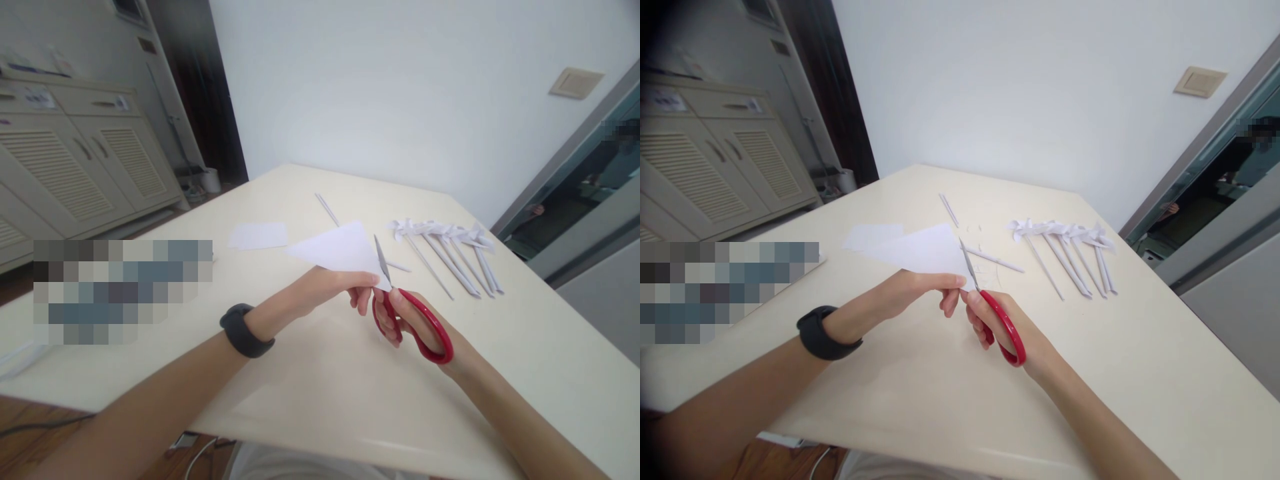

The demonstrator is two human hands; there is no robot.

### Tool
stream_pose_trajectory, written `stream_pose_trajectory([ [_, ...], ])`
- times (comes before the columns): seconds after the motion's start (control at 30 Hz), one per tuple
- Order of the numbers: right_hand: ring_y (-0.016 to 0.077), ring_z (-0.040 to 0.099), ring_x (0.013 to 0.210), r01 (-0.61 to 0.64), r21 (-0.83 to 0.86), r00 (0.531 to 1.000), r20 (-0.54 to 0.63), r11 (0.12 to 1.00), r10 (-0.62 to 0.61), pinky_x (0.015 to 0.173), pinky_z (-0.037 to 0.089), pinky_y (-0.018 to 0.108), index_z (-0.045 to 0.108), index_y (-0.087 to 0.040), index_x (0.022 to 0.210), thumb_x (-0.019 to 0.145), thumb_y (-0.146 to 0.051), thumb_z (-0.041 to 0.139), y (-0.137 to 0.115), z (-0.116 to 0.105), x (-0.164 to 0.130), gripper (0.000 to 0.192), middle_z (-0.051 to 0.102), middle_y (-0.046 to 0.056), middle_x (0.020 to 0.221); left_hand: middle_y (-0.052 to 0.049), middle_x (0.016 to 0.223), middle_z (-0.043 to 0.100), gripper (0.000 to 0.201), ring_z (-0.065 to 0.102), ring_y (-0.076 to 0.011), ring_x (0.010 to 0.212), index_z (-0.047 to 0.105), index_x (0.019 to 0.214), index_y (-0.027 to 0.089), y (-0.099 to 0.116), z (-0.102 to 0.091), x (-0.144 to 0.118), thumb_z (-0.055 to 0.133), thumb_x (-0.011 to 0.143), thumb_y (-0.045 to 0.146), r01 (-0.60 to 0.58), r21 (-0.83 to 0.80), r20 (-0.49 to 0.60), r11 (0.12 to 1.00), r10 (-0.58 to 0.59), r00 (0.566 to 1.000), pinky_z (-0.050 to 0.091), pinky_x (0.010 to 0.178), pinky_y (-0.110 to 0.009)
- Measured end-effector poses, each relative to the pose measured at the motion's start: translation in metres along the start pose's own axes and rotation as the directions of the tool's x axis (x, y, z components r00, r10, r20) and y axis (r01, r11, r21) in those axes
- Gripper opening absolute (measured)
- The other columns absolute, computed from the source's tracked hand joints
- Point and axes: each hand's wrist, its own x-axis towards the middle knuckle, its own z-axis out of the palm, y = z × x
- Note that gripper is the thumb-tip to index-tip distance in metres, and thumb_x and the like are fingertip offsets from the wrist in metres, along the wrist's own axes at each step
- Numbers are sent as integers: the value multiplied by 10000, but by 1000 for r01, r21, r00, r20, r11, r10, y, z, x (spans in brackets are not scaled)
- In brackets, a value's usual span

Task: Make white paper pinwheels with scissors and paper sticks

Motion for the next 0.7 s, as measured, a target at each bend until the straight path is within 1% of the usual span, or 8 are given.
stream_pose_trajectory([
  [0.2,94,410,458,19,-31,1000,-11,999,-20,487,325,249,386,-190,589,919,-490,361,3,1,-1,446,398,-36,528,-18,551,585,439,564,-151,700,584,472,160,-1,0,0,494,850,364,0,-21,-1,1000,0,1000,435,728,-276],
  [0.37,96,414,422,-17,-64,999,-39,998,15,474,333,247,418,-188,573,925,-482,341,13,0,-1,465,440,-31,470,-17,555,583,436,565,-150,689,577,475,159,0,0,-1,485,852,357,-7,-5,5,1000,7,1000,435,740,-281],
  [0.47,95,414,397,-41,-57,998,-57,998,37,457,333,243,410,-189,559,919,-492,342,14,2,0,476,437,-31,441,-16,557,585,438,561,-150,681,578,475,159,-2,0,-1,492,849,370,-6,5,7,1000,6,1000,437,740,-285],
  [0.53,92,402,376,-55,-38,996,-78,998,52,442,327,242,409,-190,557,915,-501,343,13,3,-1,479,429,-34,433,-19,559,586,441,572,-161,713,580,478,160,-4,1,0,496,847,386,1,4,19,1000,-1,1000,440,749,-290],
  [0.6,94,403,385,-49,-18,992,-115,999,46,440,325,242,412,-191,562,913,-506,341,10,1,-1,477,431,-32,441,-25,556,586,438,594,-181,774,584,483,161,-6,1,1,498,848,387,-19,-8,26,1000,19,999,445,770,-297],
  [0.7,106,438,458,-32,-28,987,-158,999,27,482,350,246,443,-190,609,911,-480,358,8,-12,1,428,464,-21,505,-32,548,590,412,622,-200,834,597,496,157,-6,0,2,499,851,340,-82,-21,36,996,82,996,453,795,-304],
])
